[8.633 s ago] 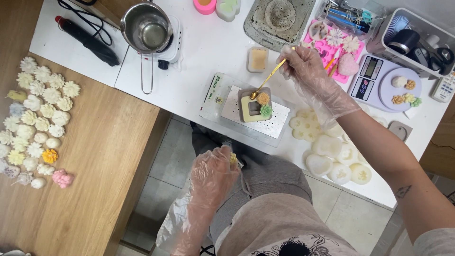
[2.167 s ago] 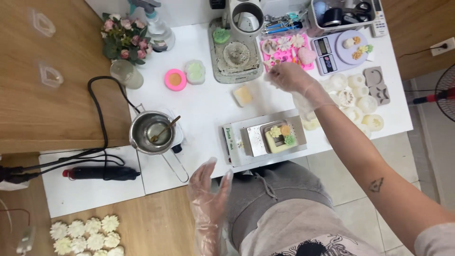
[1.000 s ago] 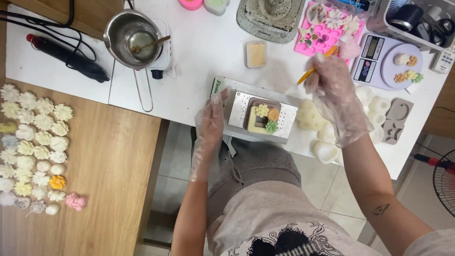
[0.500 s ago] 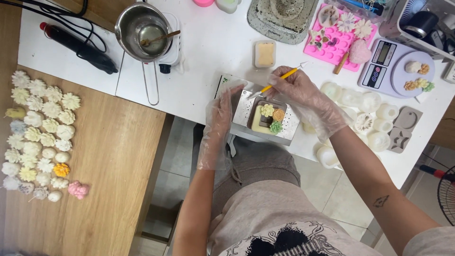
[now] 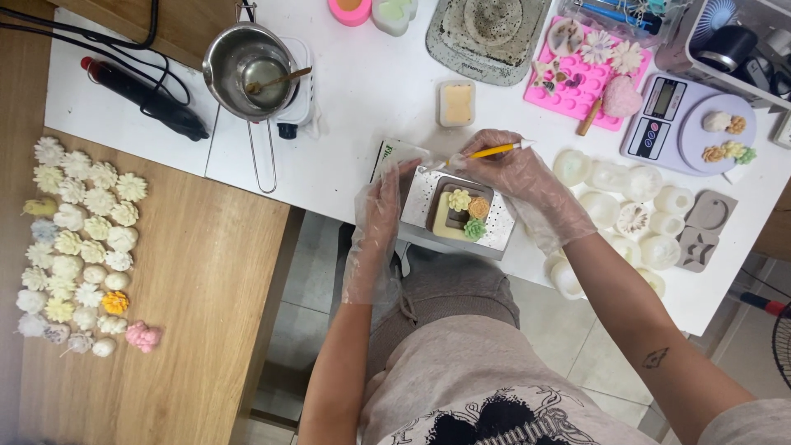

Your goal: The recorder is decorating a handmade candle by attaching small wax flowers and applying liquid wax using a spoon.

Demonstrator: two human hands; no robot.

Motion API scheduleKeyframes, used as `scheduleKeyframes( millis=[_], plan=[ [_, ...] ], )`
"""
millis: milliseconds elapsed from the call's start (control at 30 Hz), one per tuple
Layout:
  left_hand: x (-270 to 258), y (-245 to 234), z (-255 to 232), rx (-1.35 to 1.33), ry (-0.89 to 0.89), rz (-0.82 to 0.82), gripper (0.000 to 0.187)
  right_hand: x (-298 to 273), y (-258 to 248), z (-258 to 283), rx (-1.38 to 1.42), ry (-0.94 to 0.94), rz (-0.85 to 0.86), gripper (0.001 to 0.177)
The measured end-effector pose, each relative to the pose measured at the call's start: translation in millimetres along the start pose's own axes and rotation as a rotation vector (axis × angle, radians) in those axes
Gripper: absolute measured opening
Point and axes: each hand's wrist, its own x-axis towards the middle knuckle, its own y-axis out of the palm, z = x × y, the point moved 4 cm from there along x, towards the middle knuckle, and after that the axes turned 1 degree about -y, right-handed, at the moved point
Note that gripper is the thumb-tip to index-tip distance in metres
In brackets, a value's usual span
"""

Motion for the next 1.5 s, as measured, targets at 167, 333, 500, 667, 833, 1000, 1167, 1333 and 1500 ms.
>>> scheduleKeyframes(
  millis=[167, 333, 500, 667, 833, 1000, 1167, 1333, 1500],
  plan=[
    [0, 1, -3, 0.036, -0.012, -0.042, 0.055, 2, -1, -13, -0.001, -0.05, 0.035, 0.016],
    [-2, 2, -20, 0.081, -0.023, -0.038, 0.055, 2, 0, -20, 0.072, -0.063, 0.042, 0.014],
    [-3, 3, -27, 0.126, -0.011, -0.041, 0.056, 1, 0, -24, 0.009, -0.11, 0.033, 0.014],
    [-2, 1, -14, 0.069, -0.006, -0.047, 0.053, 0, 4, -10, -0.047, -0.124, 0.011, 0.013],
    [-6, 6, -32, 0.048, -0.061, -0.051, 0.051, 0, 7, -11, -0.079, -0.081, -0.012, 0.016],
    [-4, 3, -23, 0.022, 0.005, -0.041, 0.049, 3, 10, -5, -0.091, -0.074, -0.029, 0.021],
    [-4, 1, -20, 0.028, -0.029, -0.033, 0.055, 6, 9, -13, 0.017, -0.087, 0.027, 0.021],
    [-1, -2, -16, -0.008, -0.079, -0.005, 0.06, 5, 7, -11, -0.007, -0.047, 0.035, 0.02],
    [4, -3, -2, -0.023, -0.076, -0.026, 0.059, 0, 0, -22, 0.063, -0.038, 0.072, 0.016]
  ],
)
